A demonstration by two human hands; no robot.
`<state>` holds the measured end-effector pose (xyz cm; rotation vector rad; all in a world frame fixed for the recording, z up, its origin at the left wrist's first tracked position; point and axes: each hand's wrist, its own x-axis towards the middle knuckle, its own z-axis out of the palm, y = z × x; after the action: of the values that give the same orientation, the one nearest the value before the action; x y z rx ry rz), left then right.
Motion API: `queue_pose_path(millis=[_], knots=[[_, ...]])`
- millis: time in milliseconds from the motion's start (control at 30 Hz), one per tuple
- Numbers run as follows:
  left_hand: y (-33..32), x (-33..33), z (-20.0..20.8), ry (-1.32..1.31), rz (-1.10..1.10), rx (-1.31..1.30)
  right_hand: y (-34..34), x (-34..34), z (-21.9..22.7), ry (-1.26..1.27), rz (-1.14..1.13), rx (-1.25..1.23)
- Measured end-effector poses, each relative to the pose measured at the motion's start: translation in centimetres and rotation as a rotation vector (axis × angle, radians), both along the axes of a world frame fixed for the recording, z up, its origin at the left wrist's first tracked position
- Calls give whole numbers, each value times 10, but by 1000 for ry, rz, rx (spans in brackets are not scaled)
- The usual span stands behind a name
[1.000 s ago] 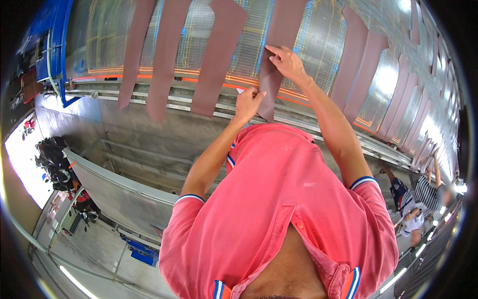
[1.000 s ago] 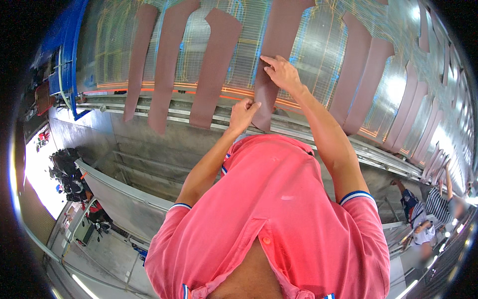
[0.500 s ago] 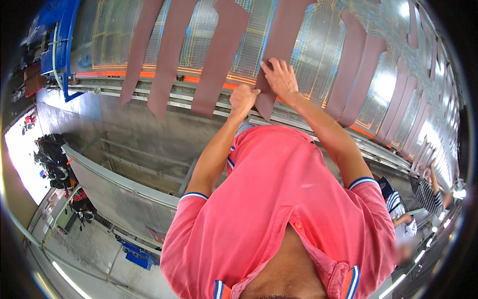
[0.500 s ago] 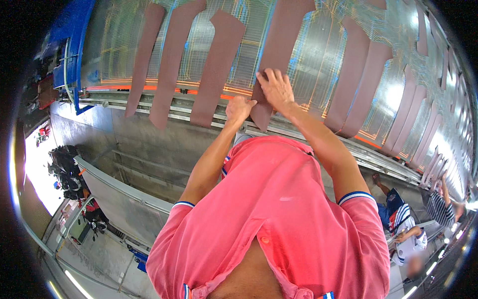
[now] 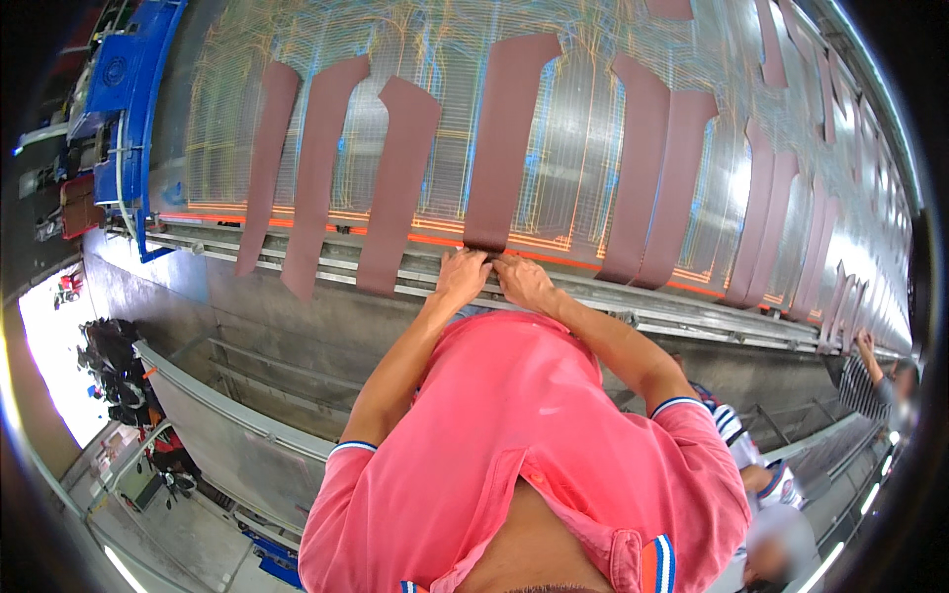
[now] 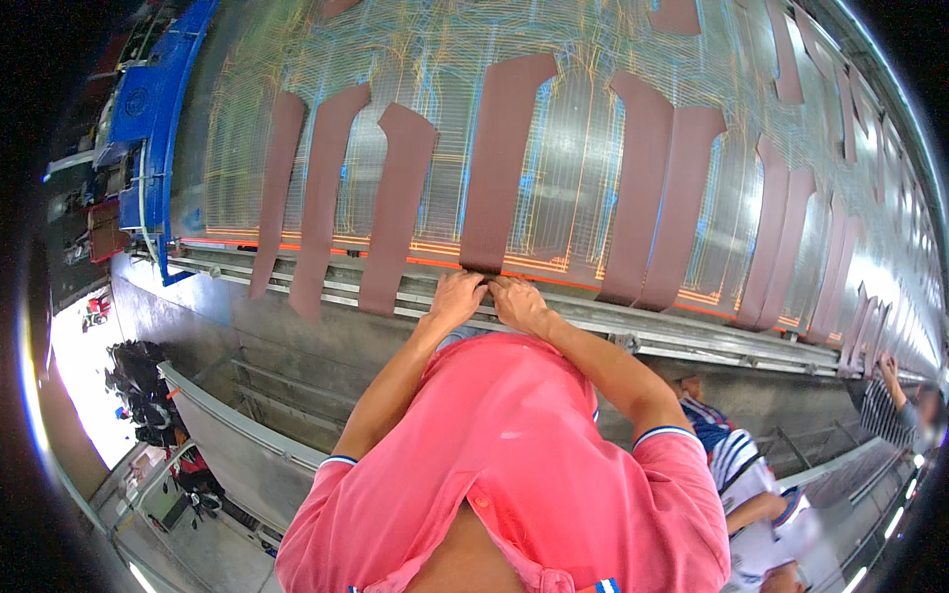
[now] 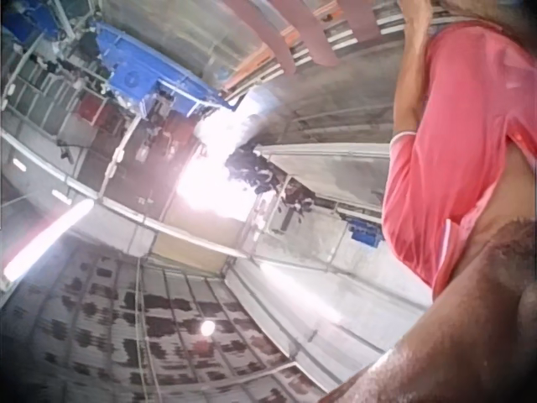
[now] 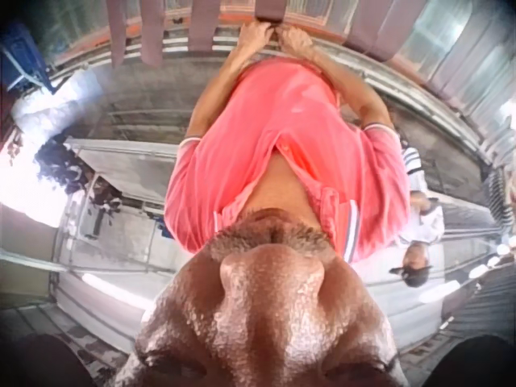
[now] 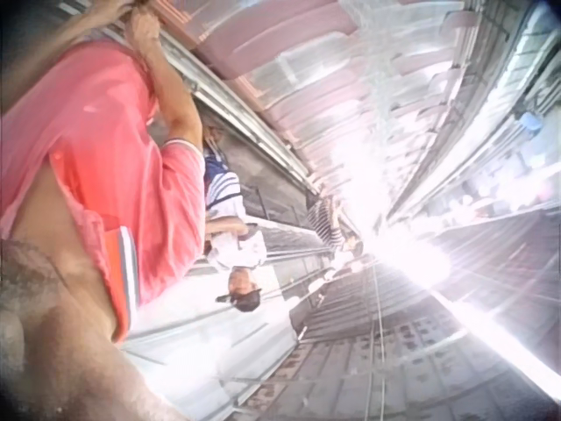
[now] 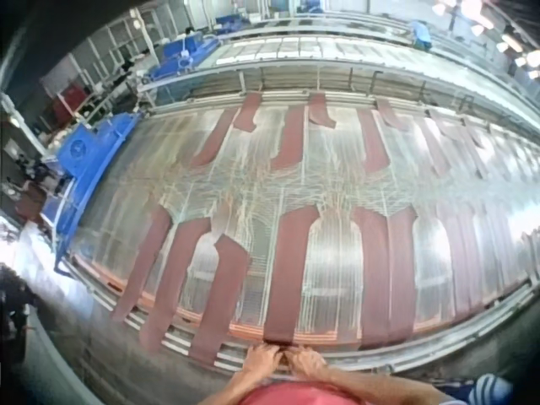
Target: The person repeatedly places reddish-brown rectangular sheets onto a curved metal surface with a grid pattern, aligning them along blue guide lines and smoothing them down by hand. The person works one sheet at a time, moving along the surface to cover successive sections.
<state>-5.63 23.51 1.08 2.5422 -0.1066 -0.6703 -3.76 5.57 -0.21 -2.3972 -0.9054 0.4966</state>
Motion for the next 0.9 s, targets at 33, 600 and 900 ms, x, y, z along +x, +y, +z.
queue_pose_path(millis=[33, 600, 900], knots=[[2, 3, 0, 56, -15, 6, 0, 4, 3, 94, -18, -78], [143, 29, 5, -221, 836, 189, 48, 9, 30, 258, -259, 46], [175, 71, -4, 709, 926, -1316, 168, 22, 61, 1236, -1072, 752]])
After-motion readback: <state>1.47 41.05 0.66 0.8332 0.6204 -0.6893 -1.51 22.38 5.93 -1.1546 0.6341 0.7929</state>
